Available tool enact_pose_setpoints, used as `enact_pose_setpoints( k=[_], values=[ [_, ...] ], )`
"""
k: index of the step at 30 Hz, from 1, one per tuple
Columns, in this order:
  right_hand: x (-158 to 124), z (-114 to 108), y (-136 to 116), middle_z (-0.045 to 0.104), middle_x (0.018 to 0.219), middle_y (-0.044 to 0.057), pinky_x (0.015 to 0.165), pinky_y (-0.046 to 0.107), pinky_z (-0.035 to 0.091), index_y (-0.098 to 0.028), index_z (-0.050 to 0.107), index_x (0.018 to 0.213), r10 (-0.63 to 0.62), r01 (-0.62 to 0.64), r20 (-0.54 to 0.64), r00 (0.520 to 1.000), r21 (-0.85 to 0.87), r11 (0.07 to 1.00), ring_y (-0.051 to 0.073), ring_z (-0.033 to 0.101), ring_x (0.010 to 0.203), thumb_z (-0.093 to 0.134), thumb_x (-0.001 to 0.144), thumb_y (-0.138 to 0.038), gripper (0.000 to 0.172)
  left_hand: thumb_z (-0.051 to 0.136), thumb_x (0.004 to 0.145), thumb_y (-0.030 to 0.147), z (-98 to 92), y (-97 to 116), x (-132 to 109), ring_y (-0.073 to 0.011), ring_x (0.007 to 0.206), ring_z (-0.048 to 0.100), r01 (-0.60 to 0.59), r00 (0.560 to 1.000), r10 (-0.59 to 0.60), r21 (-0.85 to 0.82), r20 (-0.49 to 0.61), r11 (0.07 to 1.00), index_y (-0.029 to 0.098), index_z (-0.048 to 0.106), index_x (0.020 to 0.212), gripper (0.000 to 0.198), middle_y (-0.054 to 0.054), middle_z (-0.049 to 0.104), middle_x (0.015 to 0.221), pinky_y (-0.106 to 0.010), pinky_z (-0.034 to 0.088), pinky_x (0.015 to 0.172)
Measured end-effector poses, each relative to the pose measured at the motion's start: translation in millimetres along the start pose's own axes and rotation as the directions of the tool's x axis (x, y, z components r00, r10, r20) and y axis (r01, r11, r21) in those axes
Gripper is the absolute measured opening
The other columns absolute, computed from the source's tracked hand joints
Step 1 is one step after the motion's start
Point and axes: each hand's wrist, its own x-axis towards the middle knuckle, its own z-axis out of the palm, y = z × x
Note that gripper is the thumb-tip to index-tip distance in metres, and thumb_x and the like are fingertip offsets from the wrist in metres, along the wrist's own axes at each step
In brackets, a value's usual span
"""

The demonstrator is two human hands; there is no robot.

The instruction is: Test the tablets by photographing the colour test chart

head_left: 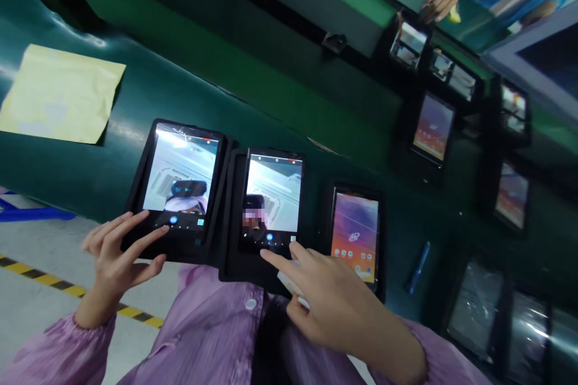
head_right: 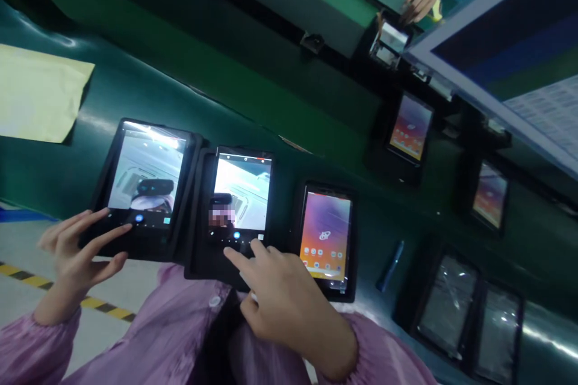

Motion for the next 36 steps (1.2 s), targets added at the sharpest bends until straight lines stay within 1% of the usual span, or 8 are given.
enact_pose_setpoints(
  k=[7,13,16,20,24,28,31,36],
  values=[
    [-4,6,5,0.067,0.118,0.013,0.064,0.034,0.041,-0.027,0.051,0.155,0.042,-0.043,-0.048,0.998,-0.024,0.999,0.027,0.069,0.084,0.051,0.075,-0.014,0.081,0.081,0.083,0.041,-3.9,1,-8,-0.0341,0.115,0.063,-0.011,1.000,0.010,0.034,0.029,0.999,0.036,0.072,0.130,0.048,-0.009,0.064,0.142,-0.050,0.045,0.097],
    [-4,1,9,0.065,0.101,0.006,0.057,0.028,0.030,-0.030,0.056,0.151,-0.003,0.007,-0.101,0.995,0.042,0.999,0.020,0.061,0.071,0.052,0.076,-0.014,0.077,0.077,0.086,0.041,-5.0,8,-8,-0.0352,0.117,0.063,0.022,0.998,-0.026,0.058,0.064,0.998,0.036,0.072,0.128,0.042,-0.012,0.065,0.138,-0.052,0.044,0.100],
    [-3,0,10,0.064,0.099,0.005,0.056,0.028,0.028,-0.031,0.056,0.151,0.007,-0.003,-0.124,0.992,0.033,0.999,0.017,0.058,0.067,0.052,0.077,-0.014,0.076,0.081,0.084,0.042,-5.0,9,-8,-0.0354,0.118,0.062,0.020,0.997,-0.024,0.059,0.072,0.998,0.035,0.074,0.124,0.041,-0.013,0.065,0.137,-0.052,0.045,0.100],
    [0,8,10,0.067,0.108,0.008,0.059,0.030,0.031,-0.031,0.054,0.153,0.008,-0.010,-0.073,0.997,-0.023,1.000,0.023,0.066,0.078,0.052,0.076,-0.014,0.079,0.086,0.081,0.041,-5.2,9,-8,-0.0361,0.121,0.060,0.016,0.994,-0.023,0.063,0.111,0.998,0.033,0.075,0.122,0.043,-0.014,0.062,0.140,-0.053,0.045,0.102],
    [-2,14,10,0.066,0.119,0.012,0.061,0.033,0.033,-0.029,0.049,0.157,0.050,-0.051,-0.028,0.998,-0.044,0.998,0.026,0.068,0.083,0.051,0.076,-0.014,0.082,0.084,0.082,0.044,-5.9,7,-8,-0.0393,0.127,0.057,0.005,0.987,-0.016,0.072,0.158,0.997,0.036,0.067,0.136,0.057,-0.014,0.056,0.148,-0.055,0.045,0.105],
    [-9,14,9,0.066,0.111,0.009,0.061,0.033,0.034,-0.031,0.046,0.159,0.074,-0.074,0.022,0.997,0.004,0.997,0.024,0.065,0.080,0.051,0.076,-0.015,0.085,0.086,0.077,0.051,-5.6,2,-9,-0.0399,0.122,0.060,-0.012,0.996,0.006,0.075,0.090,0.997,0.026,0.054,0.151,0.084,-0.019,0.057,0.144,-0.054,0.045,0.107],
    [-9,15,9,0.065,0.112,0.009,0.063,0.035,0.038,-0.033,0.040,0.162,0.091,-0.092,0.037,0.995,0.030,0.995,0.025,0.066,0.080,0.050,0.077,-0.016,0.088,0.089,0.073,0.054,-4.9,-1,-10,-0.0406,0.116,0.062,-0.017,0.998,0.013,0.066,0.057,0.998,0.019,0.054,0.150,0.092,-0.022,0.062,0.133,-0.054,0.047,0.104],
    [-6,22,10,0.066,0.121,0.011,0.072,0.041,0.047,-0.034,0.036,0.165,0.128,-0.131,0.050,0.991,0.074,0.989,0.030,0.071,0.089,0.051,0.079,-0.017,0.089,0.091,0.068,0.058,-4.9,-4,-15,-0.0420,0.110,0.064,-0.043,0.996,0.037,0.078,0.078,0.996,0.018,0.058,0.144,0.092,-0.023,0.064,0.127,-0.056,0.051,0.099]
  ],
)
